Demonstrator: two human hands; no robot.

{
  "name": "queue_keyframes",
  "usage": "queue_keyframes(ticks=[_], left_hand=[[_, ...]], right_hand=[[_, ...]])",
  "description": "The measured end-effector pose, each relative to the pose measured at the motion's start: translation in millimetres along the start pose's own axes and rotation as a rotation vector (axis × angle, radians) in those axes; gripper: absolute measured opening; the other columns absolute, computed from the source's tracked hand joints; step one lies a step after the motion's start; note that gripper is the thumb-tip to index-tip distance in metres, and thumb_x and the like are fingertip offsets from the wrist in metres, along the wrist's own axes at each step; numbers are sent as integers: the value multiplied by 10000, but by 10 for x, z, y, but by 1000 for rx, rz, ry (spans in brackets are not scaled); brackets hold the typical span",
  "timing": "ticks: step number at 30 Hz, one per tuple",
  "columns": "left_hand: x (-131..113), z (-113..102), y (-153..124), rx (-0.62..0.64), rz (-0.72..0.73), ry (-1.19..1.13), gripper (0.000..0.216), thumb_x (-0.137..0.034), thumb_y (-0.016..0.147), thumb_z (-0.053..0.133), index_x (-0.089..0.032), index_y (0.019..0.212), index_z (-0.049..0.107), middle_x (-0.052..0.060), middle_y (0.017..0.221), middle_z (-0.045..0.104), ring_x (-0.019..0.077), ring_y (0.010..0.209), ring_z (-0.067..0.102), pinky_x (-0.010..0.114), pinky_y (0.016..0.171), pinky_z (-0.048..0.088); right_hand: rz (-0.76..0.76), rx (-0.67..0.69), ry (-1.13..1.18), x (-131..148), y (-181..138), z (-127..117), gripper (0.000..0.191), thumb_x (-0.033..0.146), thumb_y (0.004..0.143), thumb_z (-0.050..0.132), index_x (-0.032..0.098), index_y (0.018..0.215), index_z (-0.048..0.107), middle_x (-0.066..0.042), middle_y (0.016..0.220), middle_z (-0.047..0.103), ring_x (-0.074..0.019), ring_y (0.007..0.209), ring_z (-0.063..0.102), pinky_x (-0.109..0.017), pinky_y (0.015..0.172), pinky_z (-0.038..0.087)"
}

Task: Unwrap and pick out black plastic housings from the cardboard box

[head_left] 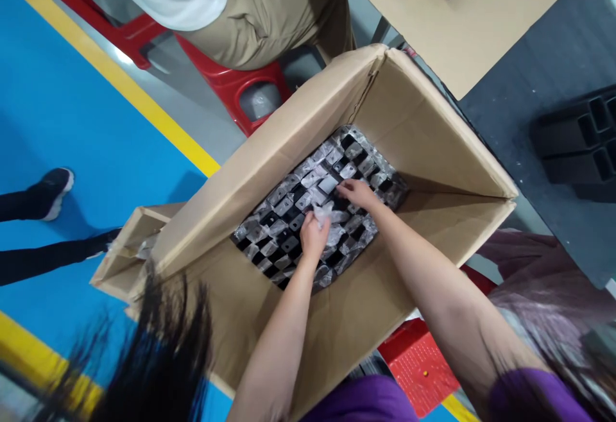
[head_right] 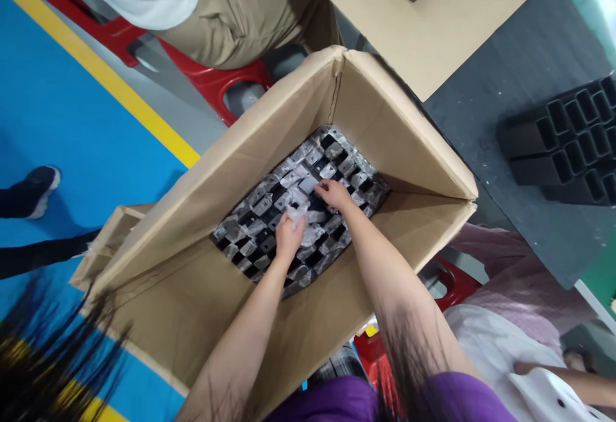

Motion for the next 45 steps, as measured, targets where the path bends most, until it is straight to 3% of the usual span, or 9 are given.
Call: queue_keyframes(ticks=[9, 15, 18, 24, 28, 32, 35, 38, 45], left_hand=[[810, -639, -177, -183, -257, -39, 202, -312, 881, 596, -154, 848, 716, 121, 809, 753, 269, 820, 737, 322, 760, 556], [446, -585, 67, -157, -64, -163, 591, -76, 746, 617, -220, 1318, 594, 73, 1381, 659, 181, 1260, 626, 252, 1048, 479], [345, -478, 196, -105, -48, -217, 454, -105, 771, 577, -217, 1196, 693, 77, 1227, 746, 199, 1151, 690, 260, 986, 517], [819, -765, 18, -219, -219, -184, 291, -263, 871, 487, -150, 927, 749, 101, 910, 797, 242, 921, 751, 293, 828, 565], [852, -997, -56, -262, -243, -136, 374, -454, 876, 593, -148, 1032, 741, 119, 945, 794, 273, 956, 748, 305, 822, 558], [367, -929, 227, -168, -56, -4, 629, -360, 823, 719, -260, 1422, 554, 88, 1151, 766, 244, 972, 733, 279, 819, 537], [168, -777, 412, -81, 10, 49, 353, -201, 839, 649, -260, 1179, 723, 67, 1063, 774, 208, 929, 721, 243, 798, 518], [266, -786, 411, -110, -11, 61, 158, -172, 834, 612, -199, 866, 764, 72, 932, 757, 194, 889, 710, 236, 811, 514], [747, -1075, 189, -186, -100, 76, 165, -247, 859, 601, -178, 892, 748, 119, 1118, 747, 225, 1015, 716, 283, 922, 525]], right_hand=[[-25, -45, 10, 481, 270, 562, 73, 172, 852, 645, 157, 848, 717, -110, 1018, 748, -219, 1013, 676, -305, 909, 506], [-101, 161, 182, 511, 178, 657, 100, 206, 830, 650, 163, 849, 738, -8, 781, 744, -129, 739, 677, -194, 666, 531], [-103, 115, 183, 468, 204, 525, 180, 251, 886, 590, 165, 908, 746, -26, 824, 748, -142, 772, 691, -220, 701, 558], [-51, -186, 14, 372, 446, 89, 289, 111, 809, 616, 145, 1082, 707, -165, 1303, 627, -267, 1185, 617, -381, 1032, 483], [-116, -127, -32, 510, 518, 65, 160, 146, 865, 590, 143, 935, 735, -125, 1090, 716, -242, 1074, 662, -364, 1006, 483], [-234, 106, -39, 706, 456, 205, 119, 275, 805, 737, 171, 855, 766, 1, 782, 738, -150, 753, 683, -253, 781, 546], [-256, 129, -73, 762, 466, 182, 210, 359, 854, 699, 176, 916, 780, 6, 746, 731, -142, 687, 667, -245, 704, 549], [-234, -34, -132, 781, 592, 40, 288, 282, 934, 588, 180, 1161, 733, -63, 998, 745, -192, 910, 683, -310, 860, 545], [-211, -167, -233, 893, 788, 91, 244, 156, 922, 564, 178, 1073, 755, -146, 1274, 639, -286, 1112, 647, -371, 961, 499]])
Point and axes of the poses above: each hand's wrist, its own y-axis towards the middle knuckle, its own z-axis out of the palm, x = y × z, the point moved 10 cm from there along y, towards the middle knuckle
